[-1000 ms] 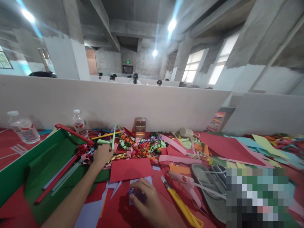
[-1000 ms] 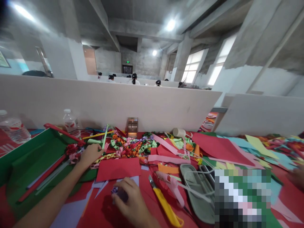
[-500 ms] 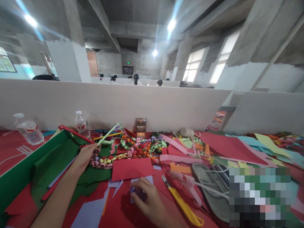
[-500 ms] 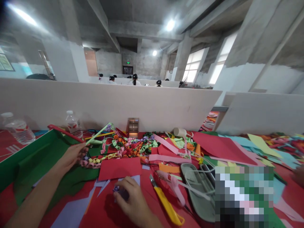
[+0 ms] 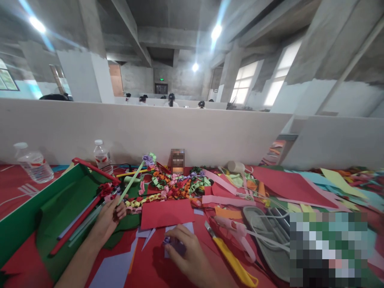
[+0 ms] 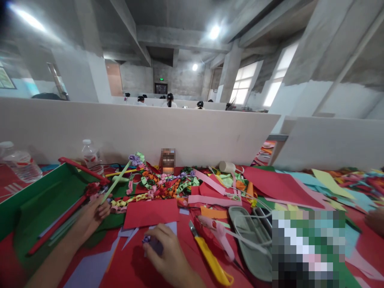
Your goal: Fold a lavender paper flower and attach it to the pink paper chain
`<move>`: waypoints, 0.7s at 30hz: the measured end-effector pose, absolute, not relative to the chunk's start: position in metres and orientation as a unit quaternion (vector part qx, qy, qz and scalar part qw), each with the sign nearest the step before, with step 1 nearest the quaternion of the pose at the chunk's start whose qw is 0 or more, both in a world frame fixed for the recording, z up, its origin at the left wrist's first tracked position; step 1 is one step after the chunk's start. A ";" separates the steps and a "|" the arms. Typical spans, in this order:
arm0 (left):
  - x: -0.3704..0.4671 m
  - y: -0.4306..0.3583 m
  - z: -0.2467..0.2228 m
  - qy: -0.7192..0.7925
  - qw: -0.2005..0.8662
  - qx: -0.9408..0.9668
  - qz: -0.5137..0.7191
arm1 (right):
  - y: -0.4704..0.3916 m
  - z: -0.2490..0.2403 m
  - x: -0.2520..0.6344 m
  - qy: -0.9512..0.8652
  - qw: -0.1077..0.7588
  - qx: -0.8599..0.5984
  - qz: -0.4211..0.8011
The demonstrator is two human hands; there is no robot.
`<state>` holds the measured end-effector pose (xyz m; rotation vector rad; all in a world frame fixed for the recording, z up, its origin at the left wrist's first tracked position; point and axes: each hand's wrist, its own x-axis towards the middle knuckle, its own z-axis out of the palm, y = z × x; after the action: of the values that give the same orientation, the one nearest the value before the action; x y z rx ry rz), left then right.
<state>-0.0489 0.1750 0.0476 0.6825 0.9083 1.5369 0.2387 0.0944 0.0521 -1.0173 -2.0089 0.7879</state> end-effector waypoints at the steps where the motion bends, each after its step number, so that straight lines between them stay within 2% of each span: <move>1: -0.047 0.174 0.047 0.385 0.586 0.289 0.652 | 0.094 0.052 0.239 -0.784 0.368 -0.395 0.306; 9: -0.047 0.172 0.045 0.372 0.603 0.285 0.646 | 0.094 0.051 0.239 -0.783 0.368 -0.395 0.310; 13: -0.042 0.180 0.042 0.422 0.546 0.340 0.639 | 0.094 0.052 0.239 -0.783 0.370 -0.393 0.309; 16: -0.038 0.188 0.045 0.484 0.512 0.424 0.568 | 0.094 0.054 0.239 -0.782 0.370 -0.395 0.308; 18: -0.042 0.190 0.050 0.544 0.436 0.506 0.508 | 0.094 0.055 0.239 -0.783 0.372 -0.393 0.306; 21: -0.069 0.183 0.053 0.655 0.164 0.586 0.448 | 0.095 0.054 0.238 -0.786 0.373 -0.392 0.299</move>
<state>-0.0690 0.1835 0.0530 1.6701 1.8660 1.2779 0.2385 0.0950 0.0539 -1.0036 -2.0143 0.7660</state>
